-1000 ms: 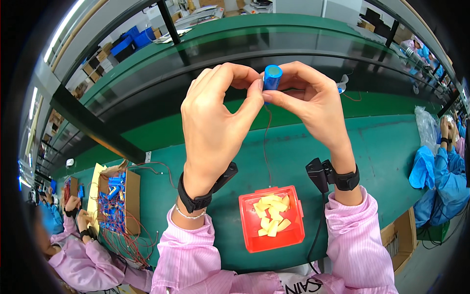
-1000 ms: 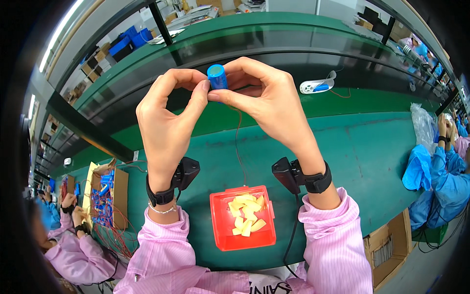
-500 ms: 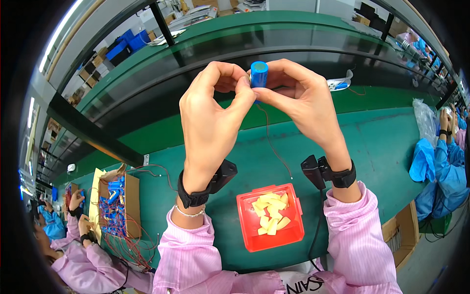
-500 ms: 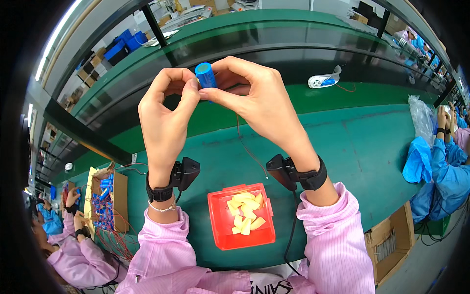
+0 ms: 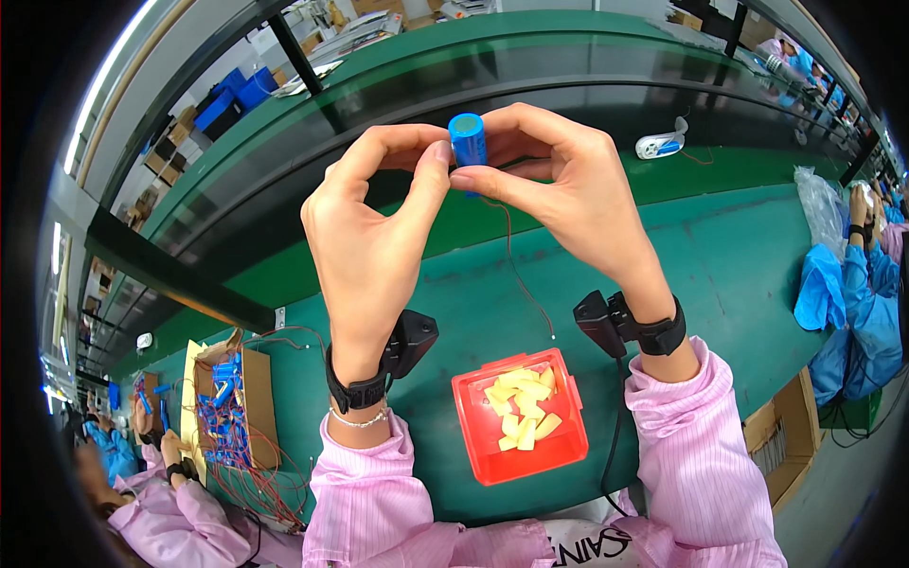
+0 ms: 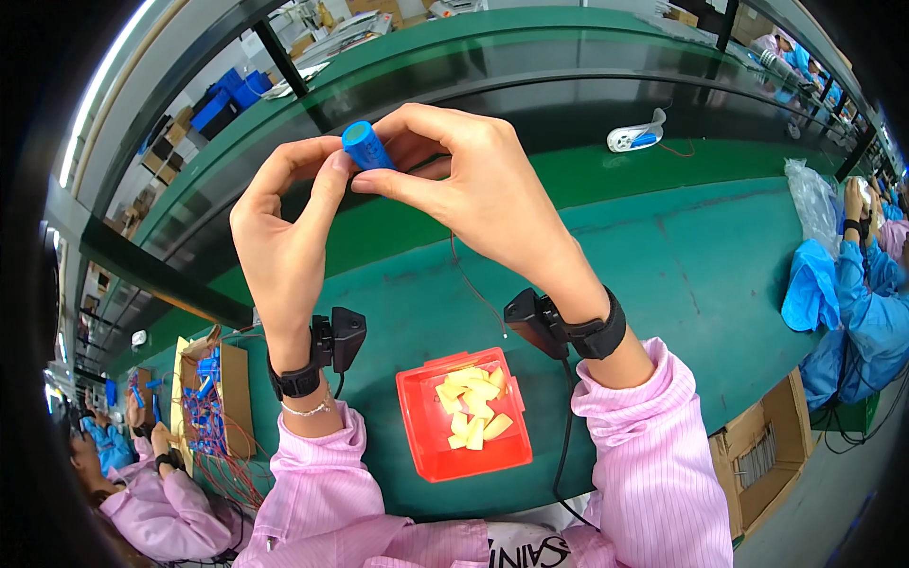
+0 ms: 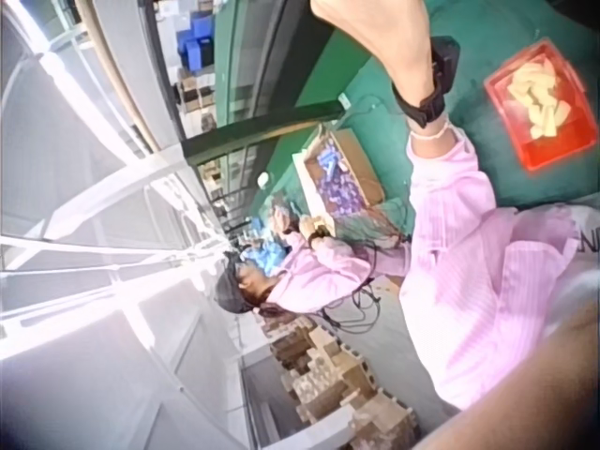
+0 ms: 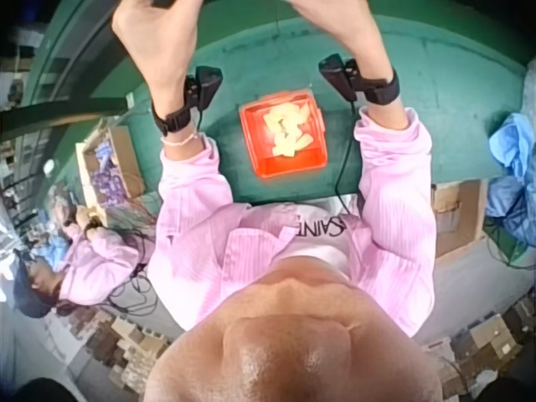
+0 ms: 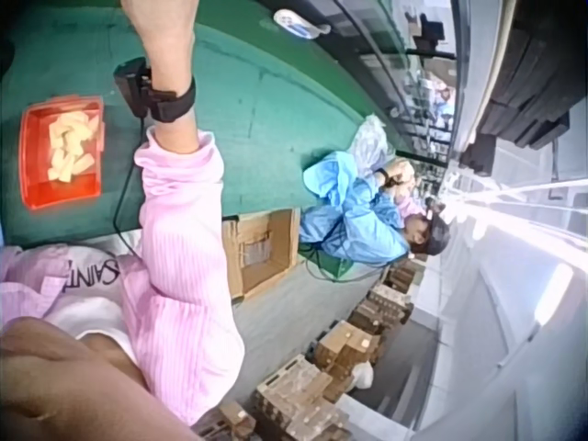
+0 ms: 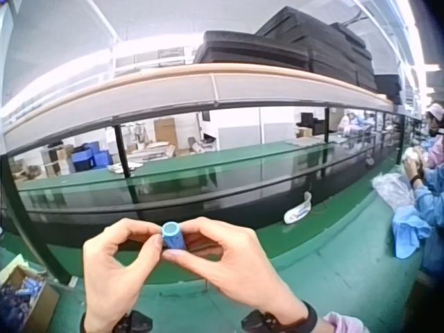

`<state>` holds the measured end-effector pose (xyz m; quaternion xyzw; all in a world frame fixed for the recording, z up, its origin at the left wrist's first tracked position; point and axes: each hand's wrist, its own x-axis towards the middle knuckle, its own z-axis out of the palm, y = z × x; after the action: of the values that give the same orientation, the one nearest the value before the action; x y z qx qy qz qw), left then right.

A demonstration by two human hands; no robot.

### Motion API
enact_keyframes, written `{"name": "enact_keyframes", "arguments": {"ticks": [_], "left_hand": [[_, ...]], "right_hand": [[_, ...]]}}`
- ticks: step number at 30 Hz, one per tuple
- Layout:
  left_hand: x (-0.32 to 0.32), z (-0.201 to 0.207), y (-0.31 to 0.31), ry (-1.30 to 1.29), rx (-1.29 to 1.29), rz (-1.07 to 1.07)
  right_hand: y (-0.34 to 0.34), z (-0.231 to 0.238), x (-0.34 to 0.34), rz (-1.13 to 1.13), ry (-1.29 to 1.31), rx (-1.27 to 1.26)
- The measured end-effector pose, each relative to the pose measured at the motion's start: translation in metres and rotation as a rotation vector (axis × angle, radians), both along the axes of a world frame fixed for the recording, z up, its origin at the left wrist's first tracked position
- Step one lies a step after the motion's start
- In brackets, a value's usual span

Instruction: Assembling an electronic component by applying double-sided tape and fitting a battery into a white plastic housing.

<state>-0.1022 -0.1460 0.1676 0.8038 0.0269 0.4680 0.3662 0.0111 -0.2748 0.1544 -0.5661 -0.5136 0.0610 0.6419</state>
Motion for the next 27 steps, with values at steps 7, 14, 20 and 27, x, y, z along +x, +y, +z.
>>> {"name": "enact_keyframes", "arguments": {"ticks": [7, 14, 20, 27], "left_hand": [[0.003, -0.004, 0.002, -0.039, 0.071, 0.036], [0.006, -0.006, 0.004, -0.019, 0.047, -0.006], [0.004, -0.007, 0.018, 0.079, -0.447, -0.405], [0.004, -0.008, 0.026, 0.037, -0.490, -0.415]], "right_hand": [[0.005, -0.004, -0.001, -0.034, -0.022, 0.063], [0.004, -0.004, -0.001, -0.058, -0.092, 0.078], [0.005, -0.006, 0.004, 0.202, 0.180, 0.094], [-0.001, 0.002, 0.010, 0.296, 0.290, 0.101]]}}
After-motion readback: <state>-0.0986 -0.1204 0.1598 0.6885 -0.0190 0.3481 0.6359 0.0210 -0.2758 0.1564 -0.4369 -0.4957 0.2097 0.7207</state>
